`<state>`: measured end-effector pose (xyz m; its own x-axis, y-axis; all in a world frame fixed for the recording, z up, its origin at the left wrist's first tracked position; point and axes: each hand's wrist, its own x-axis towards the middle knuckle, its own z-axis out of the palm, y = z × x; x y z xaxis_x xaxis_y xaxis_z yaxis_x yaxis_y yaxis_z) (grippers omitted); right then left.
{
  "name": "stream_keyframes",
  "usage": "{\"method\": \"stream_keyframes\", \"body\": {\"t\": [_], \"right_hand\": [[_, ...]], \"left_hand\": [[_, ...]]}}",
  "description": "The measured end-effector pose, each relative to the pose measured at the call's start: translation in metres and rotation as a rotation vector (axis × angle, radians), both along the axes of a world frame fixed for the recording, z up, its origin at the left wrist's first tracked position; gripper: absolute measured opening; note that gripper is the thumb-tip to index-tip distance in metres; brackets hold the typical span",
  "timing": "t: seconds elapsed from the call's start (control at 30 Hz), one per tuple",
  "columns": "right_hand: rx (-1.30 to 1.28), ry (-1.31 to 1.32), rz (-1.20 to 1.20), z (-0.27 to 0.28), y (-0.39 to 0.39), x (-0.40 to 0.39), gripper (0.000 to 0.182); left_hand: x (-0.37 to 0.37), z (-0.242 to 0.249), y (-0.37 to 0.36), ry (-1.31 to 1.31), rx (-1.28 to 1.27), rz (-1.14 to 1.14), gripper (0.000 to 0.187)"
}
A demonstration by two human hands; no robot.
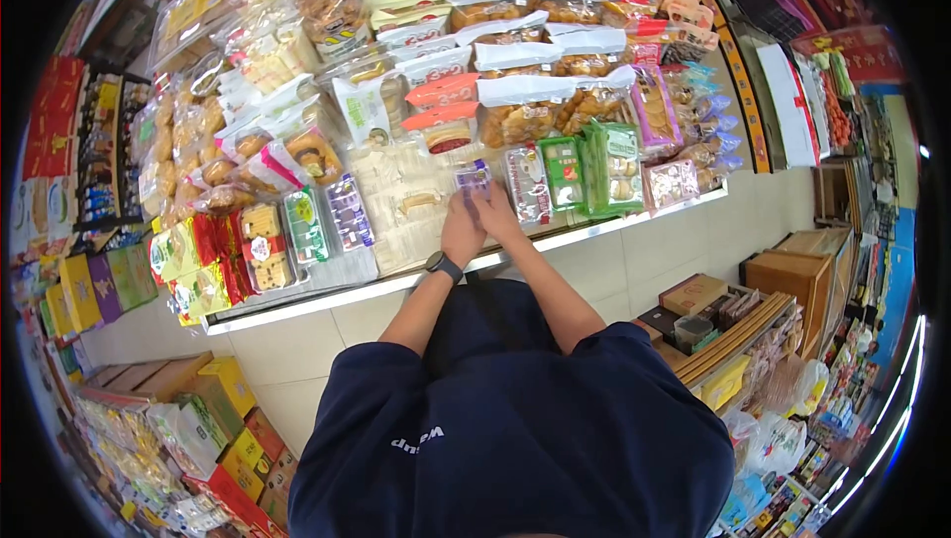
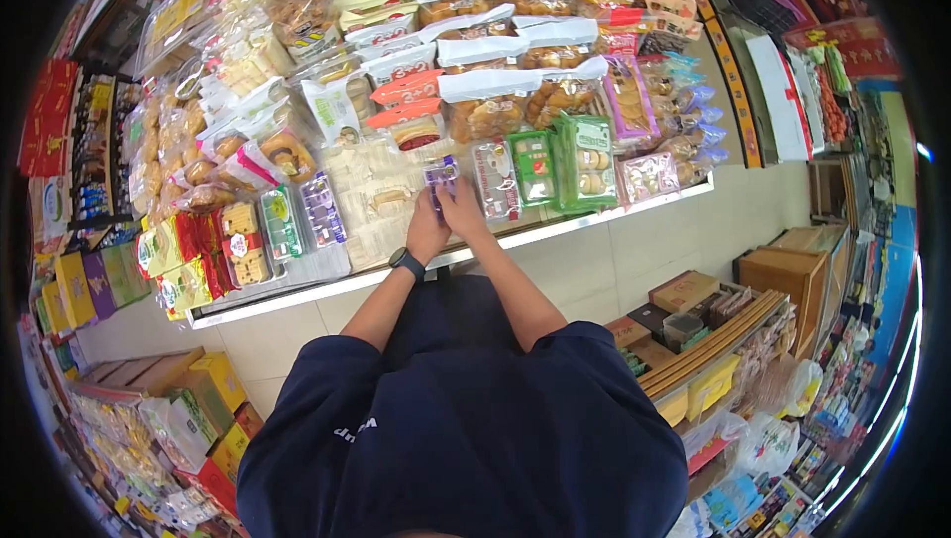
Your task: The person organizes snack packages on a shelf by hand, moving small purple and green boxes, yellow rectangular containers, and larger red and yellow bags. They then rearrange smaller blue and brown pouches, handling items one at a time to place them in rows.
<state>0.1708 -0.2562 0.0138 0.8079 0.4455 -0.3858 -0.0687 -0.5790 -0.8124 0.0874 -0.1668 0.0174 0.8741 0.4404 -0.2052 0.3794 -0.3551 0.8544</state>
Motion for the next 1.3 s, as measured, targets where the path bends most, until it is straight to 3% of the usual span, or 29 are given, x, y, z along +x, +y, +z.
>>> {"method": "stream_keyframes", "body": {"t": [0.07, 0.1, 0.2, 0.23, 0.43, 0.53, 0.73, 0.87, 0.93, 1.13, 1.17, 1.3], "right_hand": [[-0.011, -0.057, 0.031, 0.002, -0.001, -0.004, 0.068], [-0.018, -0.087, 0.044, 0.002, -0.001, -0.006, 0.070], [-0.040, -0.363, 0.057, -0.016, -0.010, -0.021, 0.068], [-0.061, -0.289, 0.080, -0.001, -0.011, -0.023, 0.074], [-0.034, -0.380, 0.094, 0.001, -0.014, -0.038, 0.070], [-0.002, -0.369, 0.089, 0.007, -0.013, -0.034, 0.068], [0.040, -0.361, 0.040, 0.010, -0.013, -0.025, 0.062], [0.102, -0.125, -0.067, -0.002, -0.016, -0.018, 0.059], [0.144, 0.034, -0.127, 0.005, -0.016, -0.014, 0.063], [0.234, 0.277, -0.274, 0.023, -0.011, -0.005, 0.075], [0.238, 0.266, -0.257, 0.024, -0.010, -0.005, 0.075], [0.250, 0.209, -0.222, 0.006, -0.009, 0.000, 0.070]], "left_hand": [[-0.013, 0.011, 0.018, -0.030, 0.019, -0.017, 0.068], [-0.030, -0.031, 0.024, -0.145, 0.261, 0.064, 0.064], [-0.061, -0.013, 0.076, 0.004, 0.591, 0.285, 0.062], [-0.069, -0.010, 0.094, 0.117, 0.642, 0.357, 0.069], [-0.083, -0.020, 0.158, 0.380, 0.682, 0.448, 0.084], [-0.077, -0.019, 0.160, 0.332, 0.670, 0.429, 0.085], [-0.060, -0.008, 0.131, 0.276, 0.307, 0.474, 0.091], [-0.034, 0.019, 0.079, 0.167, 0.106, 0.314, 0.095], [-0.018, 0.029, 0.048, 0.006, 0.123, 0.221, 0.101], [0.022, 0.023, -0.019, 0.115, 0.226, 0.159, 0.090], [0.023, 0.016, -0.024, 0.100, 0.266, 0.135, 0.081], [0.019, -0.006, -0.028, -0.004, 0.375, 0.047, 0.081]]}}
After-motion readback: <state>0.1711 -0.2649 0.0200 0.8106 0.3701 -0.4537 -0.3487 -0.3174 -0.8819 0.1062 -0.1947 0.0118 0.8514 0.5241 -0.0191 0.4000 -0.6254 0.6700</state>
